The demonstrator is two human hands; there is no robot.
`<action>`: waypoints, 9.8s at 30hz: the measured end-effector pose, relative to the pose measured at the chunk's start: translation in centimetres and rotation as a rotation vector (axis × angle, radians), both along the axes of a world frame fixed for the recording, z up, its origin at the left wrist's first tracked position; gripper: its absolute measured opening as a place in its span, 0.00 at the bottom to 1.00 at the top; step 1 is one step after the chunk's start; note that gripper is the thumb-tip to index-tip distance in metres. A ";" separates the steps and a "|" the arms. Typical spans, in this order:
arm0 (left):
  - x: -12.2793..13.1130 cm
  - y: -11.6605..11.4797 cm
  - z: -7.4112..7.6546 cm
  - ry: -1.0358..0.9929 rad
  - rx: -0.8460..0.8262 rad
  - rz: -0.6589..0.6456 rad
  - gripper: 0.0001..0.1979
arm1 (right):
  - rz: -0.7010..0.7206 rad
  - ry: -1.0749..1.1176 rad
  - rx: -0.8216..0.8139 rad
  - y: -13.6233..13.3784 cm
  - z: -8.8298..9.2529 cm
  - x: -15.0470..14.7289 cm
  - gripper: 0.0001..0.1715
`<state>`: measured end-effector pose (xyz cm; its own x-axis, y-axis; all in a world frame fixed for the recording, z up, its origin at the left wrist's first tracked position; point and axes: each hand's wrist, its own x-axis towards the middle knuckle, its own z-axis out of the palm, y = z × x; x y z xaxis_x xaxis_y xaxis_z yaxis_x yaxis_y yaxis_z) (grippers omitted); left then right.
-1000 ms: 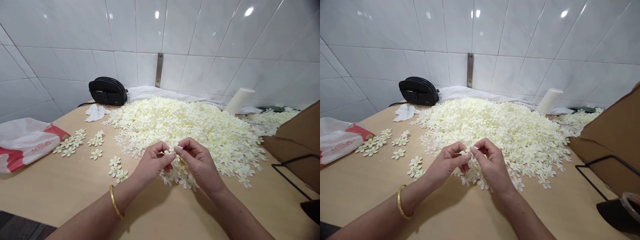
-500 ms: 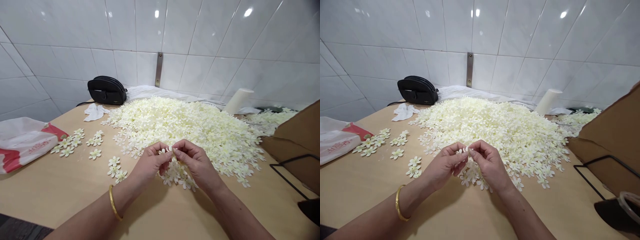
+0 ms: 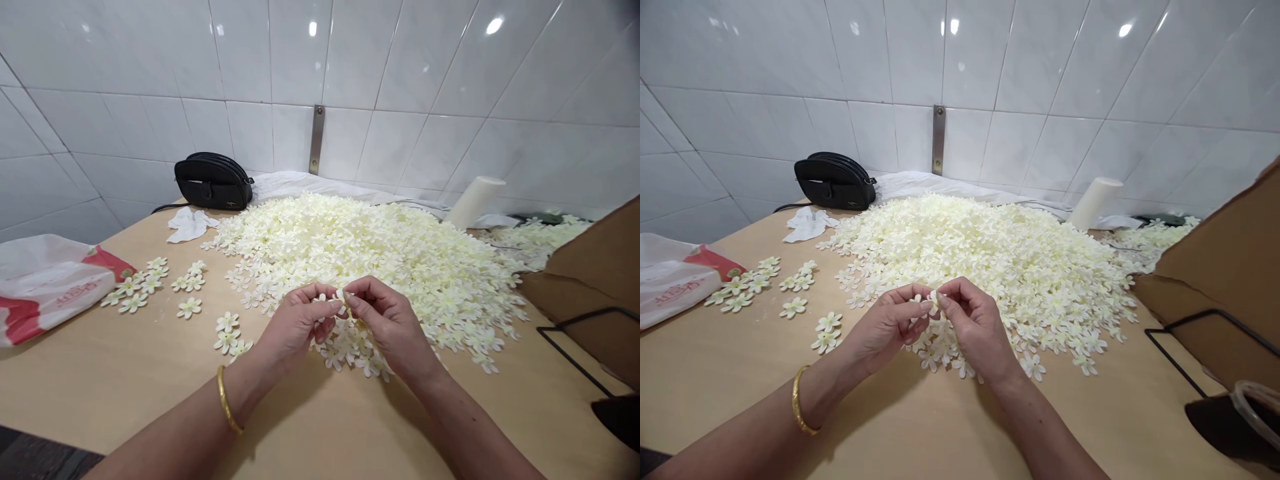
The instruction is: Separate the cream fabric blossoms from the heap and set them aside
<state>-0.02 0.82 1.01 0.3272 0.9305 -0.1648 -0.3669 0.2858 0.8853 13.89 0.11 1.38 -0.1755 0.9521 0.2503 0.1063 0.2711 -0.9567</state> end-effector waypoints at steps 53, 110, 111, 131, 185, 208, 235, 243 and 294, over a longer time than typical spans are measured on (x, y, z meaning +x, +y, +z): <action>0.1 -0.2 -0.2 0.167 0.141 0.016 0.10 | -0.161 -0.252 0.371 -0.3 -0.1 -0.3 0.08; -0.6 0.3 -0.5 -0.056 -0.015 0.000 0.08 | -0.051 -0.454 0.480 -0.2 -0.1 0.2 0.08; -0.7 0.3 -0.6 -0.040 -0.011 -0.009 0.08 | -0.042 -0.460 0.466 -0.2 -0.1 0.2 0.09; -0.5 0.4 -0.5 -0.066 -0.022 -0.026 0.04 | -0.108 -0.562 0.386 -0.3 -0.3 0.4 0.10; 0.0 2.8 1.5 0.354 0.131 0.068 0.09 | -0.503 -0.554 0.369 3.0 -0.7 4.9 0.12; 0.9 3.2 2.0 1.002 0.736 0.250 0.03 | -0.420 -0.663 0.342 2.7 -0.5 4.3 0.15; 0.7 6.3 1.0 1.573 1.463 0.240 0.12 | -0.403 -0.663 0.384 2.7 -0.9 4.2 0.15; -0.3 4.0 1.1 1.229 1.187 0.175 0.08 | -0.400 -0.631 0.404 2.8 -1.0 4.2 0.13; 1.4 -0.6 0.9 0.080 0.100 0.124 0.05 | -0.240 -0.957 0.932 0.3 -1.0 0.7 0.13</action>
